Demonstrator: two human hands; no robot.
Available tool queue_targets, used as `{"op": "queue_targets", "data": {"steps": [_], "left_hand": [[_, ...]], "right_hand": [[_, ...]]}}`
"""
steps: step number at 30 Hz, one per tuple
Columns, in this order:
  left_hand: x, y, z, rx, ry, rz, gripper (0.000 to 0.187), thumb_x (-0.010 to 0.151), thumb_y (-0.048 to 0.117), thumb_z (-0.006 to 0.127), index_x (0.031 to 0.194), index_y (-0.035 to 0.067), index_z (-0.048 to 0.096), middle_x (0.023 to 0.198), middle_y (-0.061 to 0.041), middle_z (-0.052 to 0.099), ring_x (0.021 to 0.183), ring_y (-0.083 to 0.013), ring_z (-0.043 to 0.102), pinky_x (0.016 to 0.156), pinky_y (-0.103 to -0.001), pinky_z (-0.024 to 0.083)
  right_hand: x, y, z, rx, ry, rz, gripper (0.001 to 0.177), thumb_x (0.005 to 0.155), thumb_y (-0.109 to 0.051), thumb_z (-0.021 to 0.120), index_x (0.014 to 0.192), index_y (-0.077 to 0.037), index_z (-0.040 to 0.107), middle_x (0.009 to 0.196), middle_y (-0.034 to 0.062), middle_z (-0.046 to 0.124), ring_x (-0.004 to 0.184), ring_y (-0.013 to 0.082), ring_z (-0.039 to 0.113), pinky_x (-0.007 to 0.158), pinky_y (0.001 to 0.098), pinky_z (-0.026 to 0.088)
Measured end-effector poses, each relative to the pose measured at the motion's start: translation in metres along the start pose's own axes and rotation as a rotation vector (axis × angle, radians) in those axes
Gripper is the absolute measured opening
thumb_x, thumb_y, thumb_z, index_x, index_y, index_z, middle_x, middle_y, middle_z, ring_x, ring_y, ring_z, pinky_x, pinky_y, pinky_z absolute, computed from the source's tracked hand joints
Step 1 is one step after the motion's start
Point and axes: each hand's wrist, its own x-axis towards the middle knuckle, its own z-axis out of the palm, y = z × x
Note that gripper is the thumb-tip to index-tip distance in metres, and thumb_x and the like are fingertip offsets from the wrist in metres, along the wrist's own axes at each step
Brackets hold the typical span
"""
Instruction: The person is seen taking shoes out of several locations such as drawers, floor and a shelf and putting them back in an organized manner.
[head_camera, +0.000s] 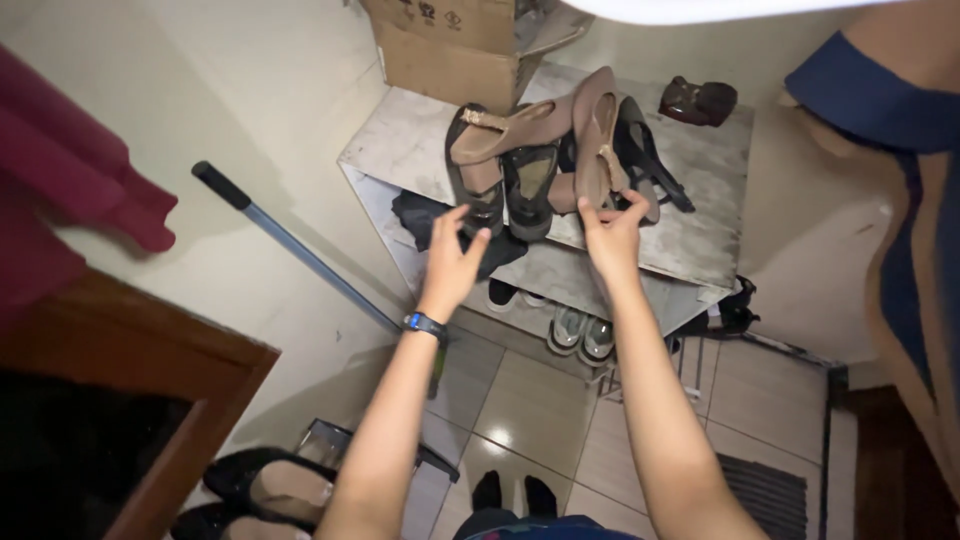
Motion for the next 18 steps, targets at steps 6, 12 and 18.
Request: {"op": "queue_targets", "data": {"steps": [6,12,18], "left_hand": [[0.055,-0.031,-0.015,-0.124,0.095,0.031,0.070,0.095,0.027,0.076,0.149,0.000,0.040,0.142,-0.024,0.053,0.131,-0.0361,0.057,0.110,-0.043,0.046],[0.106,-0.024,-0.008,-0.284,-0.038,0.051,0.081,0.092,0.031,0.081,0.151,-0.001,0.037,0.141,-0.025,0.056,0.133,-0.0325,0.055,0.114,-0.042,0.042],[0.130,-0.033,0.011,-0.135,-0.065,-0.024,0.083,0.084,0.039,0.088,0.140,-0.007,0.049,0.131,-0.020,0.065,0.122,-0.0269,0.065,0.104,-0.036,0.051]], "right_hand": [[0.012,0.003,0.019,0.052,0.059,-0.038,0.090,0.083,-0.042,0.081,0.141,0.001,0.028,0.102,0.0202,0.069,0.090,0.0316,0.072,0.081,0.0410,0.057],[0.029,0.010,0.033,-0.254,0.244,-0.214,0.102,0.083,-0.044,0.093,0.143,0.011,0.031,0.131,0.0396,0.052,0.122,0.0501,0.053,0.100,0.0522,0.045],[0.004,-0.086,0.017,-0.108,0.074,0.313,0.083,0.070,-0.049,0.080,0.126,0.008,0.057,0.118,0.0267,0.070,0.093,0.0425,0.076,0.077,0.0521,0.060]]}}
